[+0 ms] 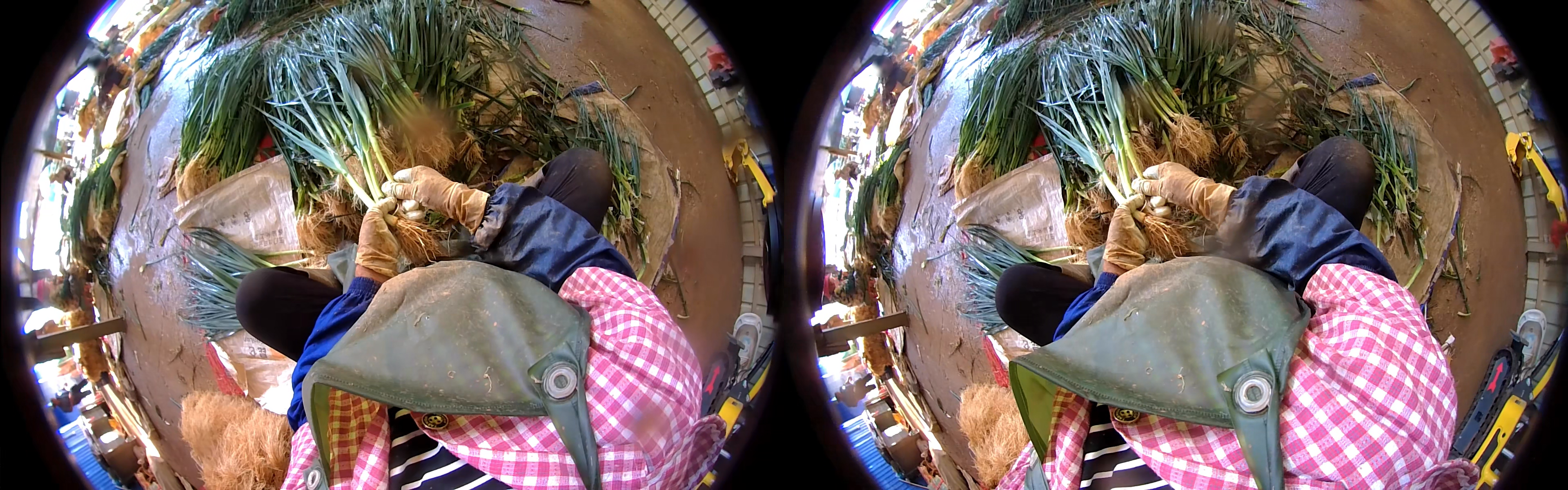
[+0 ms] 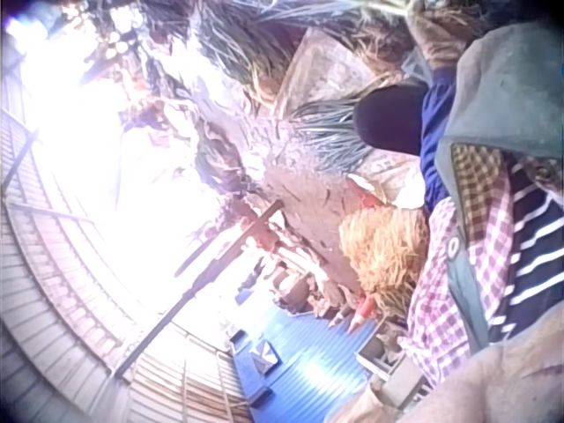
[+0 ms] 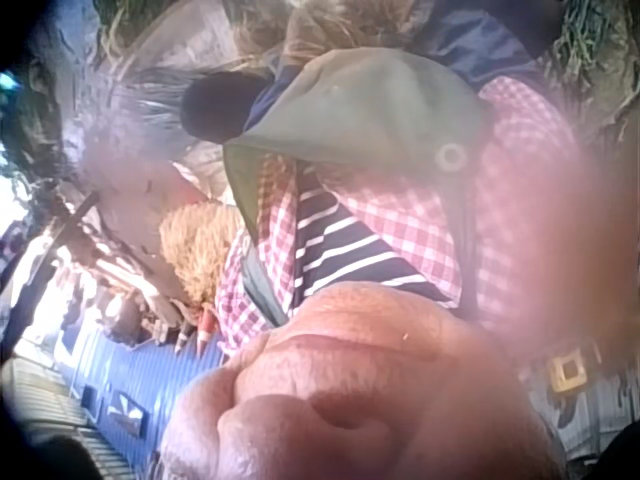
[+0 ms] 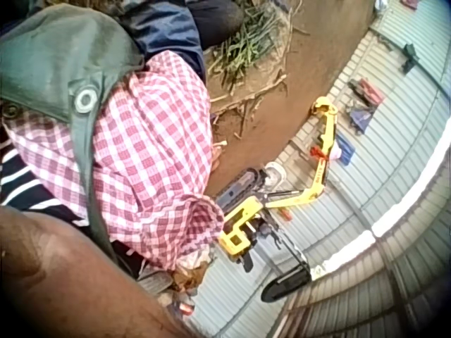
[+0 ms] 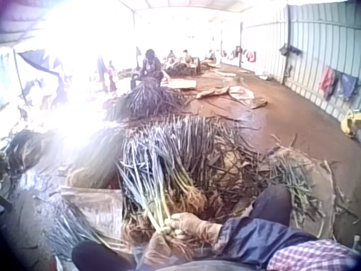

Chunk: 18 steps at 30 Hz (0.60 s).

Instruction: The person processes green onions by hand, peeling off the outer layers of the bulbs and sorting them into bundles while sitting on the floor.

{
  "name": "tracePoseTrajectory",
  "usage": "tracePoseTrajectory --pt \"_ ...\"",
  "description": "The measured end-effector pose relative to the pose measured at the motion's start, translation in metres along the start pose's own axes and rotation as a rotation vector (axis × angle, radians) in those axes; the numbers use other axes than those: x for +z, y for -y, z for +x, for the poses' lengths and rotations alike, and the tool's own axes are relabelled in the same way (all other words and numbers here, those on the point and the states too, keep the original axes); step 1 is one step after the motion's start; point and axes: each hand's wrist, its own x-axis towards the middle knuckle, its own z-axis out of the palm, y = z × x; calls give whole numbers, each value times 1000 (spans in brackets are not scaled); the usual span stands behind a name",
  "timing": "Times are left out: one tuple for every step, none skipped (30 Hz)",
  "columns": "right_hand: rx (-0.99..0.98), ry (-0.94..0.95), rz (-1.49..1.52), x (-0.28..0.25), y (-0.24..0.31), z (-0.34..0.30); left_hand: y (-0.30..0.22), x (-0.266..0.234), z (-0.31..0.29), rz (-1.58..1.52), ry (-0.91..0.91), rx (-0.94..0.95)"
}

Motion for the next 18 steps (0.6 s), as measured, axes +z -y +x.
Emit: tracePoseTrajectory --pt "1 -79 -404 -6 3 0 -3 9 -6 85 -11 -30" --pt "-29 -131 -557 -9 3 -2 -5 15 -9 169 -20 -62" --pt "-59 -176 -712 -7 5 -4 -9 11 -9 191 -36 -23" --pt "-91 -222 -866 -5 6 -5 -8 10 -8 131 -32 -26" --pt "-173 -238 -1080 -8 2 -4 -6 10 -5 71 -27 -30" --pt "-156 -245 -1151 -4 4 -6 -7 17 -6 9 -23 -36" --pt "-138 -252 -1223 0 5 -10 -8 14 -1 -74 65 -46" --pt "-120 -260 -1294 4 5 -13 -7 11 5 -39 32 -42" --pt "-191 -302 -1272 2 -1 -13 -3 9 13 -5 6 -40" --pt "-148 -295 -1347 10 1 -13 -2 0 21 27 -30 -29" --pt "-105 -287 -1422 18 4 -13 -1 -14 31 60 -50 -12" --pt "-52 -293 -1496 18 7 -16 1 -14 33 70 8 -5" --pt "2 -259 -1523 13 4 -14 3 -14 34 78 65 5" --pt "7 -221 -1567 13 3 -14 4 -15 35 86 121 15" --pt "13 -180 -1611 13 -1 -15 2 2 25 77 52 21" --pt "19 -138 -1654 14 -4 -15 3 -1 30 43 61 22" --pt "9 -66 -1644 9 -10 -13 5 -6 36 8 68 24" --pt "185 104 -1688 3 -13 -10 4 -9 38 -26 77 30"
